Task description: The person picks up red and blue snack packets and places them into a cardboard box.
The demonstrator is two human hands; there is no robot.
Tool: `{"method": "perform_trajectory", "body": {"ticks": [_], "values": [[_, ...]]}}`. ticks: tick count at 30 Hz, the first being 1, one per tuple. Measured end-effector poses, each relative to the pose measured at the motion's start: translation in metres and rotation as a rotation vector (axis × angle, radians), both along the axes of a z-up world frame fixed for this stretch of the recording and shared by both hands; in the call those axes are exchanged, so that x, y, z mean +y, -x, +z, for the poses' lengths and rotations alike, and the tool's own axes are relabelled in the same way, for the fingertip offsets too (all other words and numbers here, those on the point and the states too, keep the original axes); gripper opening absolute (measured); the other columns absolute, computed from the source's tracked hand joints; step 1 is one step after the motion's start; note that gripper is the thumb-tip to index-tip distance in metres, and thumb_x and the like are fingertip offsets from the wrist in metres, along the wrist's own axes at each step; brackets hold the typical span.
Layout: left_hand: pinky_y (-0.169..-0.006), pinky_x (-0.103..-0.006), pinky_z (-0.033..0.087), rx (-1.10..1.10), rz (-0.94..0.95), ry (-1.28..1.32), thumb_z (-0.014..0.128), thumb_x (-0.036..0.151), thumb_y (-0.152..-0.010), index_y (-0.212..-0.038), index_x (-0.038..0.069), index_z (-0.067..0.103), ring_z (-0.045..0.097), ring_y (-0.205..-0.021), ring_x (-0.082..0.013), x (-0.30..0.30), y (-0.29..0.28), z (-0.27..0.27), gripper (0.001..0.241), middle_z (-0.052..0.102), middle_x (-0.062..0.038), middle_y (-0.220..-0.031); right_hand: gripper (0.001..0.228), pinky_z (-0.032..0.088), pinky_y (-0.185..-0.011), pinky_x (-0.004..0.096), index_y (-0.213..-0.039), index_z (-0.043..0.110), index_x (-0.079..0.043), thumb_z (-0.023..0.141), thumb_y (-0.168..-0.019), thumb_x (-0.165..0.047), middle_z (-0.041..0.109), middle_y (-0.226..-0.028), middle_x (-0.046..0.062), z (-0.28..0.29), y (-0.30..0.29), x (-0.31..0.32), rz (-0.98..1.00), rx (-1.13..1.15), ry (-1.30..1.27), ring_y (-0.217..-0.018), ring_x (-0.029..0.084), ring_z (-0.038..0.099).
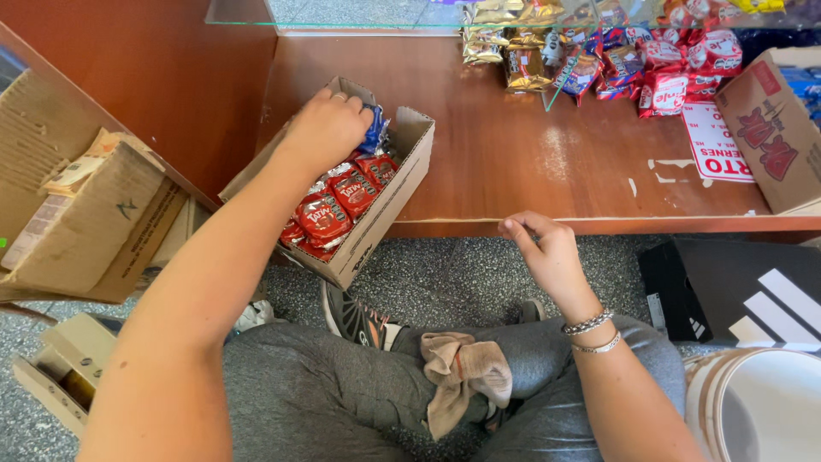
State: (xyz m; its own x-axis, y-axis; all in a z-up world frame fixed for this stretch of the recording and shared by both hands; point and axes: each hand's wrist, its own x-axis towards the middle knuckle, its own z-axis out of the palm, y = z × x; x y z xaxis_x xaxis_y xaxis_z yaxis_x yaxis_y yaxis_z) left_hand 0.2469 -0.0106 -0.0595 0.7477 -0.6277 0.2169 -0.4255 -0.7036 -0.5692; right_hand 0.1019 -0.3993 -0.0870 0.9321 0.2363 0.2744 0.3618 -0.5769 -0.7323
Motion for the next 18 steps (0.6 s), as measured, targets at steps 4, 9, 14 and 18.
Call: {"method": "perform_trajectory", "body": {"ticks": [4,9,14,18], "values": [[-0.084,-0.0413,0.048,-0.005,0.017,0.038,0.062,0.018,-0.093,-0.098,0.019,0.071,0.07,-0.084,-0.0264,-0.005,0.003,0.008,0.01,0.071,-0.004,-0.093,0.023,0.052,-0.081,0.027,-0.094,0.076,-0.012,0.061,-0.103,-0.027,0.077,-0.088,-0.002,0.002,0.0,-0.001,0.0,0.023,0.025,-0.084,0.01,0.071],[-0.089,-0.0388,0.048,0.046,-0.25,0.074,0.072,0.022,-0.091,-0.107,0.022,0.073,0.061,-0.119,-0.0218,-0.015,0.035,0.03,0.016,0.068,0.0,-0.116,0.016,0.057,-0.082,0.039,-0.094,0.078,-0.01,0.066,-0.103,-0.013,0.077,-0.08,0.009,0.0,0.0,0.0,-0.013,-0.01,-0.029,-0.085,0.028,0.076],[-0.093,-0.0383,0.047,0.035,-0.233,0.011,0.066,0.018,-0.095,-0.107,0.025,0.071,0.057,-0.125,-0.0193,0.002,0.028,0.023,0.014,0.066,0.002,-0.12,0.015,0.058,-0.081,0.038,-0.093,0.078,-0.012,0.067,-0.102,-0.014,0.078,-0.079,0.007,-0.002,0.0,-0.002,0.009,-0.009,-0.009,-0.085,0.027,0.077],[-0.107,-0.0442,0.045,0.346,-0.163,0.155,0.058,-0.002,-0.097,-0.123,0.014,0.07,0.055,-0.135,-0.0235,-0.02,0.062,0.065,0.033,0.065,-0.006,-0.134,0.015,0.058,-0.08,0.037,-0.094,0.078,-0.013,0.066,-0.102,-0.016,0.078,-0.08,0.005,-0.001,0.0,-0.002,0.006,-0.044,0.013,-0.084,0.026,0.077]]}}
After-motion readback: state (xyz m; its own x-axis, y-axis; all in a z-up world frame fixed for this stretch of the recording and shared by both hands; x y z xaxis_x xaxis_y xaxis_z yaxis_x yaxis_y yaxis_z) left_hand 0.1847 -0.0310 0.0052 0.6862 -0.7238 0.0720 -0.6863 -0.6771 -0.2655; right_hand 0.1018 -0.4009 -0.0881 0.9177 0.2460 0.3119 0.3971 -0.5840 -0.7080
